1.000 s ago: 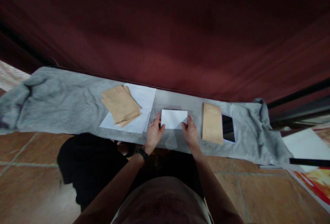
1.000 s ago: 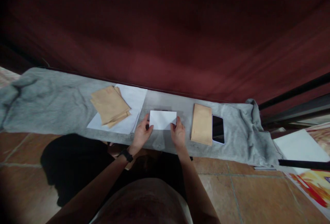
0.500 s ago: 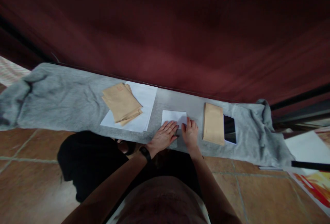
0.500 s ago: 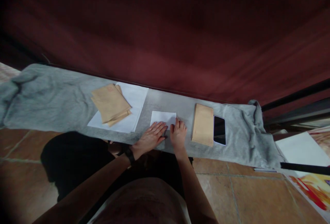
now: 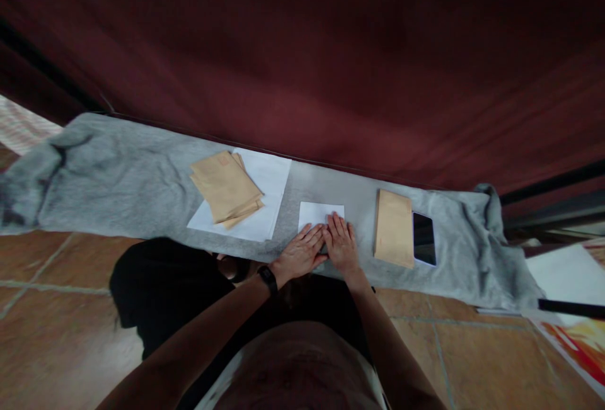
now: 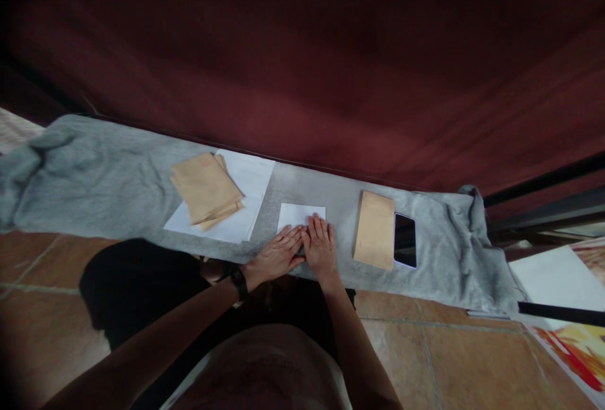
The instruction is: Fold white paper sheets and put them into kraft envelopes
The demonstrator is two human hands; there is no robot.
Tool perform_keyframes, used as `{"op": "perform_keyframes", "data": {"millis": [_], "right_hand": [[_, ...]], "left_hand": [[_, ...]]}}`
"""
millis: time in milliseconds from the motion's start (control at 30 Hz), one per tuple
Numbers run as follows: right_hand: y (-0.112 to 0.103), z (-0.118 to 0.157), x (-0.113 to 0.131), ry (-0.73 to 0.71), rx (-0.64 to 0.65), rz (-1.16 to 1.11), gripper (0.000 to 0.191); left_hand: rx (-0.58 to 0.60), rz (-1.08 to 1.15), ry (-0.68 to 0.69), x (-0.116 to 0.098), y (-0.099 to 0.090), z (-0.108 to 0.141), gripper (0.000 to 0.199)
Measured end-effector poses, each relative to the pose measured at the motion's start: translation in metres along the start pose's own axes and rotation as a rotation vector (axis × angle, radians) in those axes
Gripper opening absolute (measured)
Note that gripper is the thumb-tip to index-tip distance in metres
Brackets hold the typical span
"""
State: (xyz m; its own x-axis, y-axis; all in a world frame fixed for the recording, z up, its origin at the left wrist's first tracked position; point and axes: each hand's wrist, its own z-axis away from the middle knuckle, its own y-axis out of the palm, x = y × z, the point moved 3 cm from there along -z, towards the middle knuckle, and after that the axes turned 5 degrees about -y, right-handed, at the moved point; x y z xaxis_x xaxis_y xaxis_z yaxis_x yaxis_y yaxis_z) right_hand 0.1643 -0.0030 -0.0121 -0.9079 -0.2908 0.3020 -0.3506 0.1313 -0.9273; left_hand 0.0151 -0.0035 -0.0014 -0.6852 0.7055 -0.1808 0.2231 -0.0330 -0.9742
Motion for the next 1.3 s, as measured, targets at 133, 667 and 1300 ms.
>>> {"op": "perform_keyframes", "data": {"millis": [133, 667, 1300], "right_hand": [[-0.002, 0.004, -0.007, 0.014, -0.026, -0.002, 0.053], [-0.002, 0.010, -0.014, 0.099, -0.086, 0.059, 0.054], [0.000, 0.010, -0.013, 0.123, -0.118, 0.073, 0.055]], "left_hand": [[-0.001, 0.007, 0.001, 0.001, -0.001, 0.000, 0.061], [-0.087, 0.022, -0.160, 0.007, 0.000, 0.002, 0.065], [-0.058, 0.003, -0.111, 0.008, 0.004, -0.001, 0.065]]}}
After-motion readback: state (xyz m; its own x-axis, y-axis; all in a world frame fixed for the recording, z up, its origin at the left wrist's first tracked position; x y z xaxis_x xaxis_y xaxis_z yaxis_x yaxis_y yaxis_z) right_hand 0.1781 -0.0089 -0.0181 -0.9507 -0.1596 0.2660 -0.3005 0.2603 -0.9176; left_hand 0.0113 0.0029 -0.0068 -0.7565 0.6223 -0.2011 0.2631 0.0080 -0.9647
